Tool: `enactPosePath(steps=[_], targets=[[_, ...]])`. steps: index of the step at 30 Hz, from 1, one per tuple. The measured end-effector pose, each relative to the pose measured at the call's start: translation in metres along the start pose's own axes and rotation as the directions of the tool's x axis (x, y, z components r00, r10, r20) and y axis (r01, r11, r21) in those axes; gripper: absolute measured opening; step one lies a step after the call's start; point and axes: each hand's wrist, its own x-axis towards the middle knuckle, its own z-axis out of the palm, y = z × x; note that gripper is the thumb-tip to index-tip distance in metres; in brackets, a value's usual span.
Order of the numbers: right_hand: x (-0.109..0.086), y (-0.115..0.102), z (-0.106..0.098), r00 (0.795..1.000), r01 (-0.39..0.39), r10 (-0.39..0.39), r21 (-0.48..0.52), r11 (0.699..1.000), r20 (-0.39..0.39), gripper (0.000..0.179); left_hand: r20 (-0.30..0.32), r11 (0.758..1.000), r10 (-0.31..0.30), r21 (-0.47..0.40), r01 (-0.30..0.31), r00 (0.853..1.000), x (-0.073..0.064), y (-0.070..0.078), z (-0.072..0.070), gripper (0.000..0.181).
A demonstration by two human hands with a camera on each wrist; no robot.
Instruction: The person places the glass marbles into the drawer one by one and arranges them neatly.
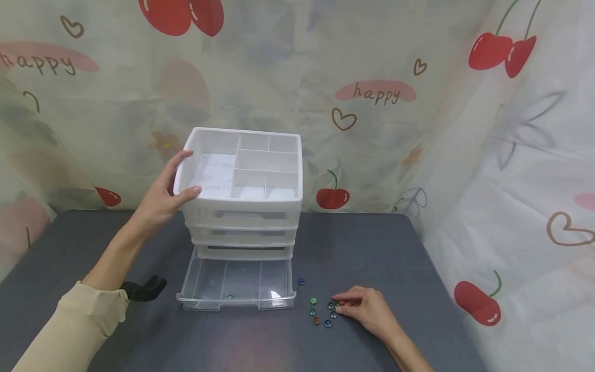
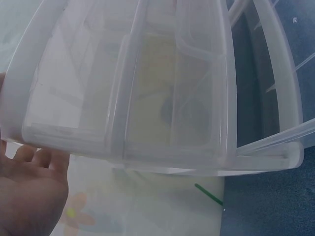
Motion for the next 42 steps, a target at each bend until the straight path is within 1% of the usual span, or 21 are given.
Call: enactPosePath(steps=[4,8,11,13,15,18,20,27,30,33,39,42], targets=[[0.001,-0.001,0.002,0.999,-0.008,0.006,-0.073,0.997,-0.033,0.018,-0.001,1.000,0.004,-0.003,-0.004,1.000,0.000,-0.002,0.000,0.075],[0.001,-0.001,0.003,0.998,-0.034,0.029,-0.100,0.994,-0.056,0.016,0.000,1.000,0.004,-0.007,-0.004,1.000,-0.001,-0.002,-0.001,0.075],[0.001,0.001,0.004,0.996,-0.052,0.044,-0.103,0.993,-0.074,0.015,0.002,1.000,0.003,-0.006,-0.003,1.000,0.000,-0.001,-0.001,0.075],[0.001,0.002,0.005,0.995,-0.067,0.062,-0.056,0.996,-0.080,0.016,0.001,1.000,0.001,-0.001,-0.001,1.000,0.000,-0.001,-0.001,0.075],[0.002,0.003,0.006,0.992,-0.091,0.092,0.016,0.996,-0.085,0.018,0.000,1.000,0.000,0.004,0.000,1.000,0.000,-0.002,-0.001,0.075],[0.003,0.004,0.006,0.987,-0.120,0.132,0.126,0.985,-0.086,0.022,-0.005,1.000,-0.002,0.009,0.002,1.000,0.001,-0.002,0.000,0.075],[0.003,0.004,0.005,0.986,-0.129,0.144,0.161,0.978,-0.086,0.023,-0.008,1.000,-0.001,0.010,0.001,1.000,0.001,-0.002,0.000,0.075],[0.006,0.002,0.001,0.992,-0.102,0.119,0.243,0.965,-0.054,0.028,-0.013,1.000,-0.004,-0.001,0.004,1.000,-0.001,-0.002,0.000,0.075],[0.008,-0.001,0.002,0.992,-0.103,0.118,0.293,0.951,-0.033,0.030,-0.011,1.000,-0.001,0.005,0.002,1.000,0.000,-0.002,0.000,0.075],[0.010,-0.005,0.004,0.994,-0.093,0.108,0.325,0.941,-0.028,0.031,-0.010,1.000,-0.004,0.013,0.004,1.000,0.001,-0.001,0.000,0.075],[0.017,-0.013,0.008,0.998,-0.032,0.051,0.337,0.941,-0.046,0.031,-0.015,1.000,-0.012,0.012,0.012,1.000,0.001,-0.002,0.000,0.076],[0.021,-0.019,0.009,0.998,-0.015,0.034,0.335,0.942,-0.050,0.031,-0.016,1.000,-0.008,0.007,0.008,1.000,0.000,-0.002,-0.001,0.076]])
